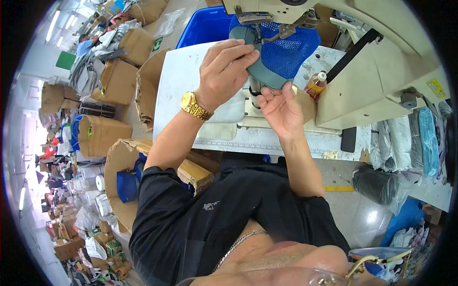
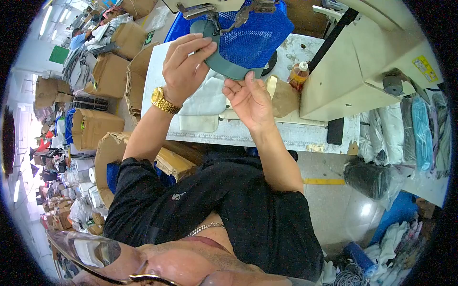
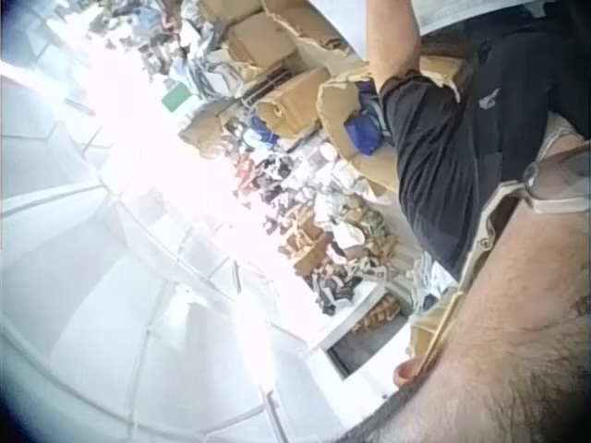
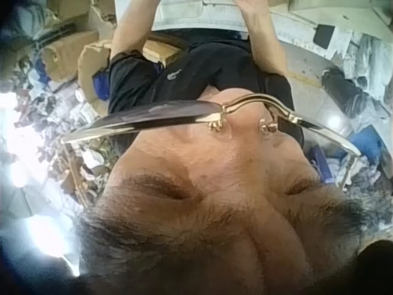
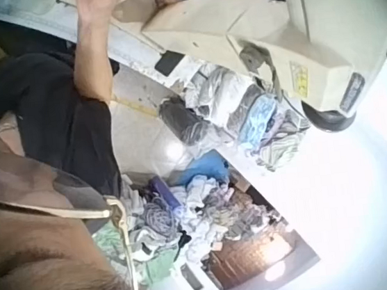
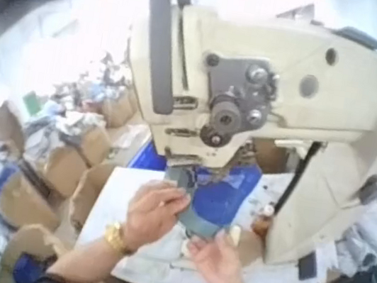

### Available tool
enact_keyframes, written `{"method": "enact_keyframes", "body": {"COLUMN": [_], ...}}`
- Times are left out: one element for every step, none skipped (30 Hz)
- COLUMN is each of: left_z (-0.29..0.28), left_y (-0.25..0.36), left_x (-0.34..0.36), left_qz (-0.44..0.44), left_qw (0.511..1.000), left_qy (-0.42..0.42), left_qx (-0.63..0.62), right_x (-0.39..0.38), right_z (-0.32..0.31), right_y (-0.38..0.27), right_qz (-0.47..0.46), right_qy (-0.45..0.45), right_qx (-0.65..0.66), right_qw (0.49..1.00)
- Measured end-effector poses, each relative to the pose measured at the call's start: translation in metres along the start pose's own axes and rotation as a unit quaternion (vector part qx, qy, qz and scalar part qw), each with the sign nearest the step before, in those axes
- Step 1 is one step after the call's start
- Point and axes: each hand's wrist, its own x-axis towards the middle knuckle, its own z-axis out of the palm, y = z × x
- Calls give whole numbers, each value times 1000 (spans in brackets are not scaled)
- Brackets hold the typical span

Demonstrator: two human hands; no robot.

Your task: Sewing blue mesh material onto green synthetic shoe components using an industrial sewing machine.

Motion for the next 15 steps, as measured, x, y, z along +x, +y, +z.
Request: {"method": "enact_keyframes", "body": {"left_z": [1,2,3,5,6,7,8,9,9,9,8,9,9,10,10], "left_y": [0,-2,4,8,13,11,9,7,7,8,8,7,6,4,4], "left_x": [-2,-4,-5,-6,-7,-6,-4,-3,-3,-3,-3,-3,-2,-2,-2], "left_qz": [3,7,1,-3,-7,-6,-3,1,1,-4,-9,-8,-9,-9,-9], "left_qw": [1000,1000,1000,999,999,999,999,999,999,999,999,999,999,999,999], "left_qy": [6,11,11,12,13,14,17,20,20,22,23,23,23,23,23], "left_qx": [-14,-28,-29,-29,-28,-29,-32,-35,-35,-33,-32,-32,-28,-23,-22], "right_x": [1,3,-2,-6,-10,-8,-5,-4,-3,-3,-3,-2,-1,1,2], "right_z": [1,1,3,4,4,4,3,3,3,3,4,4,5,5,3], "right_y": [0,1,-2,-5,-7,-7,-8,-7,-6,-5,-3,-3,-3,-3,-3], "right_qz": [3,5,8,9,11,10,10,10,11,8,6,5,11,16,17], "right_qy": [0,1,6,8,9,8,6,4,3,3,2,2,16,31,30], "right_qx": [-7,-14,-15,-17,-18,-18,-14,-8,-8,-13,-19,-19,-12,-5,-5], "right_qw": [1000,1000,1000,1000,1000,1000,1000,1000,1000,1000,1000,1000,1000,999,999]}}
